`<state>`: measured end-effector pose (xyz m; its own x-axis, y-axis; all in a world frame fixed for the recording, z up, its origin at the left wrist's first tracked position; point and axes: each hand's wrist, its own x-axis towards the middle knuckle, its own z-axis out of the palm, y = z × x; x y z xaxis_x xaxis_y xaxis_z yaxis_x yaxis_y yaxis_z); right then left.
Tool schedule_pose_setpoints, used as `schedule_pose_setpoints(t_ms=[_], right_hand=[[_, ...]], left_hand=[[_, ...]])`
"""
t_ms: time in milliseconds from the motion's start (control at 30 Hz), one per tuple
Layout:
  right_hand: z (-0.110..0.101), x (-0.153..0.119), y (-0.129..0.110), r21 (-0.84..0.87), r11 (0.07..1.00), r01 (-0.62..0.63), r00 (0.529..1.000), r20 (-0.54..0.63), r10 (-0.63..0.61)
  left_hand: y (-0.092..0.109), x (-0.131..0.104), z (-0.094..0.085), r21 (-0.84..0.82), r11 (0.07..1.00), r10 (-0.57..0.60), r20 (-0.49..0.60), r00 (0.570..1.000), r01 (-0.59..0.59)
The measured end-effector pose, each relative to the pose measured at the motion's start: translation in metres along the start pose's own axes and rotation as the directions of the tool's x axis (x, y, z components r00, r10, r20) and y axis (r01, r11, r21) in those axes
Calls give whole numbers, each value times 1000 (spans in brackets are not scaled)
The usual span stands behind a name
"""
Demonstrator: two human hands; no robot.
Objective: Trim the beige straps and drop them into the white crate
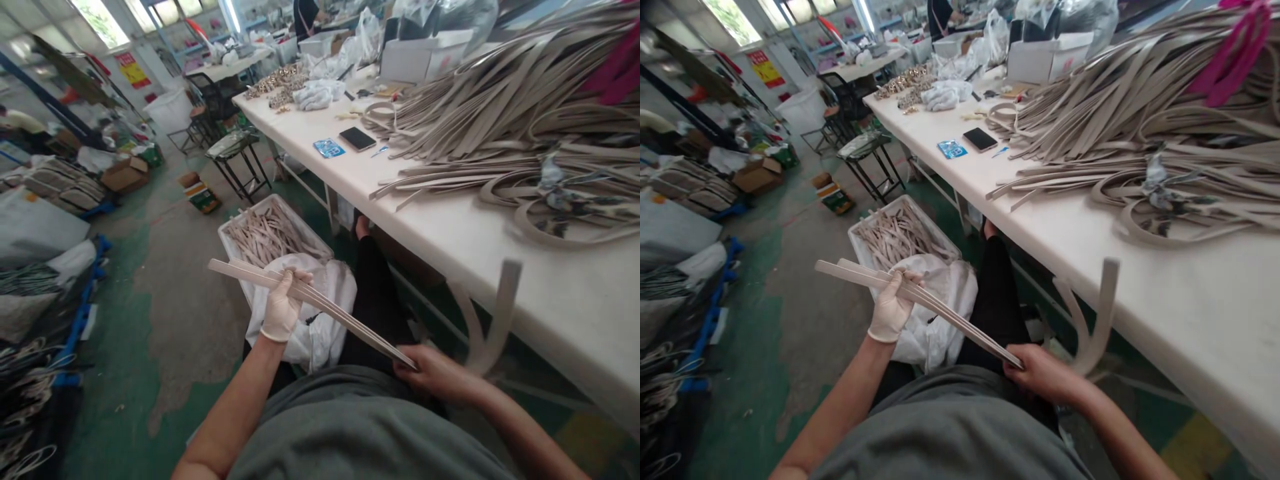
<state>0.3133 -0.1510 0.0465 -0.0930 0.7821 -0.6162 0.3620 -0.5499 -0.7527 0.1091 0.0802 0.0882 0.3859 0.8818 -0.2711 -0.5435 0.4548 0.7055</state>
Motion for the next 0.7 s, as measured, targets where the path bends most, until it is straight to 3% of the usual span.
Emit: schedule_pose_setpoints(t_ms=[67, 133, 267, 433, 567, 700], right_hand=[[0, -15, 27, 116, 992, -56, 998, 45, 51], [0, -26, 32, 206, 979, 6, 999, 37, -14], [3, -13, -12, 350, 904, 245, 969, -57, -241], [31, 68, -74, 449, 789, 420, 906, -251, -340], [56, 121, -92, 357, 732, 581, 793, -452, -409], [67, 134, -95, 170, 709, 685, 642, -601, -476]], left_hand=[[2, 2, -4, -24, 1000, -19, 3, 1000, 19], [-3, 0, -5, -44, 998, -51, 23, 998, 52], [-20, -10, -2, -54, 993, -105, 55, 993, 108], [-32, -21, -1, -18, 993, -119, 20, 993, 119], [-29, -24, -7, -74, 993, -95, -85, 992, 89], [-23, -23, -8, -154, 985, -107, -175, 979, 80]])
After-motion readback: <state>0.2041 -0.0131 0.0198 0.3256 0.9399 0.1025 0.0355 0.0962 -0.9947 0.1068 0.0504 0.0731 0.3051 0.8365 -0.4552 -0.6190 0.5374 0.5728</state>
